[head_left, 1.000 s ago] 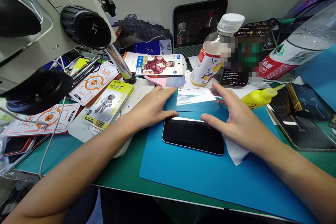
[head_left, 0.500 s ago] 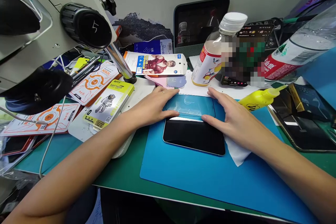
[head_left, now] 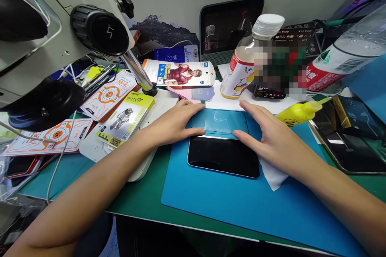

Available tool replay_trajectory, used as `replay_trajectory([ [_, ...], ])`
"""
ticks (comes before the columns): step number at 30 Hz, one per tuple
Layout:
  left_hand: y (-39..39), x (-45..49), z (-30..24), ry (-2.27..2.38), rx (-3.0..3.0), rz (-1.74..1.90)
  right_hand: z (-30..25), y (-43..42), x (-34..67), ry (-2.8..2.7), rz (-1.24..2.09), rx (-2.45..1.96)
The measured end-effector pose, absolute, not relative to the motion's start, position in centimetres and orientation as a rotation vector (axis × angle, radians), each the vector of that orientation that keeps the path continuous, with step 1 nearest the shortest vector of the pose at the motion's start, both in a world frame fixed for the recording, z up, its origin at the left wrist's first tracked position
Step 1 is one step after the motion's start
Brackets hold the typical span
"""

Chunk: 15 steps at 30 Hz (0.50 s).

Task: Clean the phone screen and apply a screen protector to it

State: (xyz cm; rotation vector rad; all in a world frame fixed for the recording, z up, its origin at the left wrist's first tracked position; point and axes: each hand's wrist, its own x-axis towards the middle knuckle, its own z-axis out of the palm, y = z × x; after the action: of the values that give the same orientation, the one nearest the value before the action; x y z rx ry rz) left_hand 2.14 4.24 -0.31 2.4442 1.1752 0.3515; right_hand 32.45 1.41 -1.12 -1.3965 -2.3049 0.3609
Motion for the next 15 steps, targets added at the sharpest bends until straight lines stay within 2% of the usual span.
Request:
replay_trajectory([
  [15, 3.69, 2.55, 0.39, 1.213, 2.434, 0.281, -1.32, 1.38, 32.52, -2.337, 0.345, -1.385],
])
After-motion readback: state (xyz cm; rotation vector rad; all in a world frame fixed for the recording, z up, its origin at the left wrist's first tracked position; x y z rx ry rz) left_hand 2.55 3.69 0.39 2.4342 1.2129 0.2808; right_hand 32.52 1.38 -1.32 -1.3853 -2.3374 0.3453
